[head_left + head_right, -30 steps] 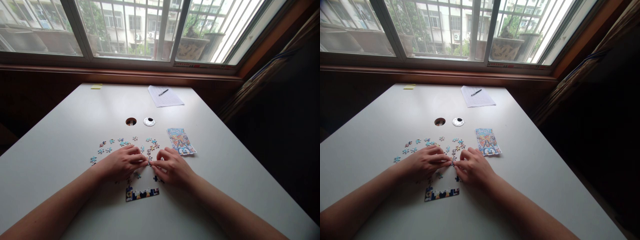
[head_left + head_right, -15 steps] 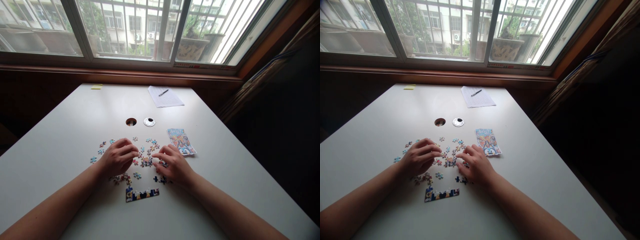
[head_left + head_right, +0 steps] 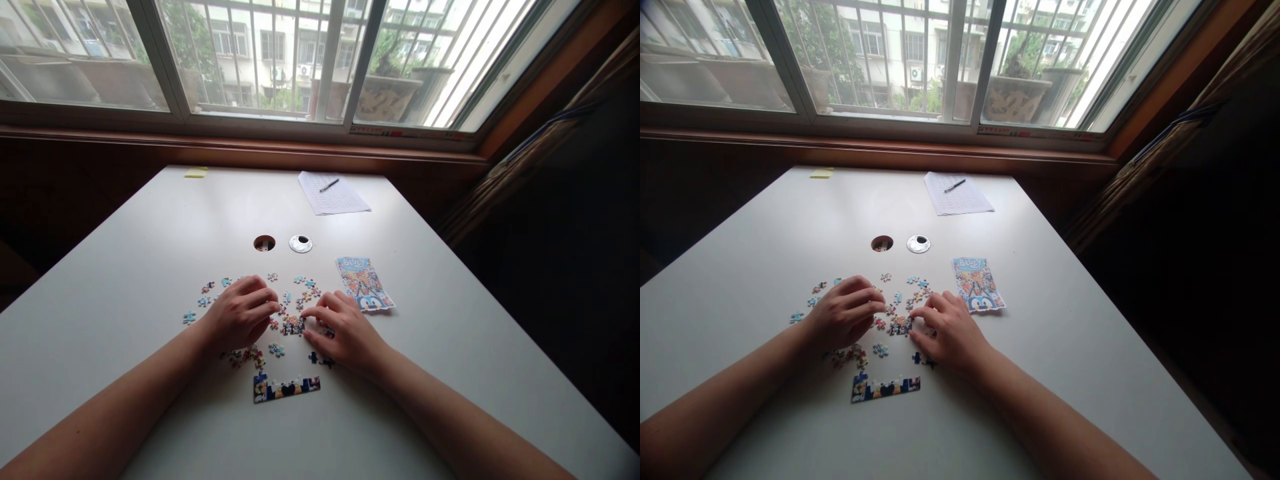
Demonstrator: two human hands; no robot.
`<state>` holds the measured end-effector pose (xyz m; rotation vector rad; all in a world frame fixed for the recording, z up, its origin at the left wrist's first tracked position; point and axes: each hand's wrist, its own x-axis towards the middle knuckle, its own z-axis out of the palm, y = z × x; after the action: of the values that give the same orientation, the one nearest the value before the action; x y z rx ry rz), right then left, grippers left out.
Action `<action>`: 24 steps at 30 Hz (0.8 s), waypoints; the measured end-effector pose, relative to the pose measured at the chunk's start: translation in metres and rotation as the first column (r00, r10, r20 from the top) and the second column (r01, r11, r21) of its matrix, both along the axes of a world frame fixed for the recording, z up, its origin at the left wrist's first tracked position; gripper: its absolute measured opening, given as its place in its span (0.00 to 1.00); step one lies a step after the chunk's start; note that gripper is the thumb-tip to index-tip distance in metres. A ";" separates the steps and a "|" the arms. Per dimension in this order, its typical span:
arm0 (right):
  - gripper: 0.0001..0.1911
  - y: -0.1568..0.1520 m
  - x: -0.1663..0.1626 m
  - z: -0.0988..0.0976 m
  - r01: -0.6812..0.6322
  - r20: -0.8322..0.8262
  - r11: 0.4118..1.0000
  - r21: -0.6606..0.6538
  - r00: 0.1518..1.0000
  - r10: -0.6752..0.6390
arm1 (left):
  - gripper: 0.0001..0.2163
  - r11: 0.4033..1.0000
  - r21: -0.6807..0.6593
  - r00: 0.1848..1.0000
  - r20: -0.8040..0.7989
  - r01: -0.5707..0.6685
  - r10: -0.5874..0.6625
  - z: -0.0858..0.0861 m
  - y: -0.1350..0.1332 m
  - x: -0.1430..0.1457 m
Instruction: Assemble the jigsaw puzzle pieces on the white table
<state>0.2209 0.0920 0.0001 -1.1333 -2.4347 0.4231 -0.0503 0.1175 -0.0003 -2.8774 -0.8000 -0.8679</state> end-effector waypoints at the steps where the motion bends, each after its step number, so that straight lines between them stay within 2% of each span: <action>1: 0.11 0.000 0.000 0.000 -0.001 -0.002 1.000 -0.002 1.000 0.001 | 0.09 1.000 0.002 1.000 -0.007 0.002 -0.002 0.000 0.000 0.000; 24: 0.12 -0.001 0.000 0.002 -0.004 0.008 1.000 0.005 1.000 0.004 | 0.08 1.000 0.023 1.000 -0.025 0.013 -0.013 0.002 0.000 0.001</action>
<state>0.2207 0.0906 0.0019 -1.1298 -2.4438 0.4147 -0.0490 0.1178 0.0021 -2.8709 -0.7647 -0.8359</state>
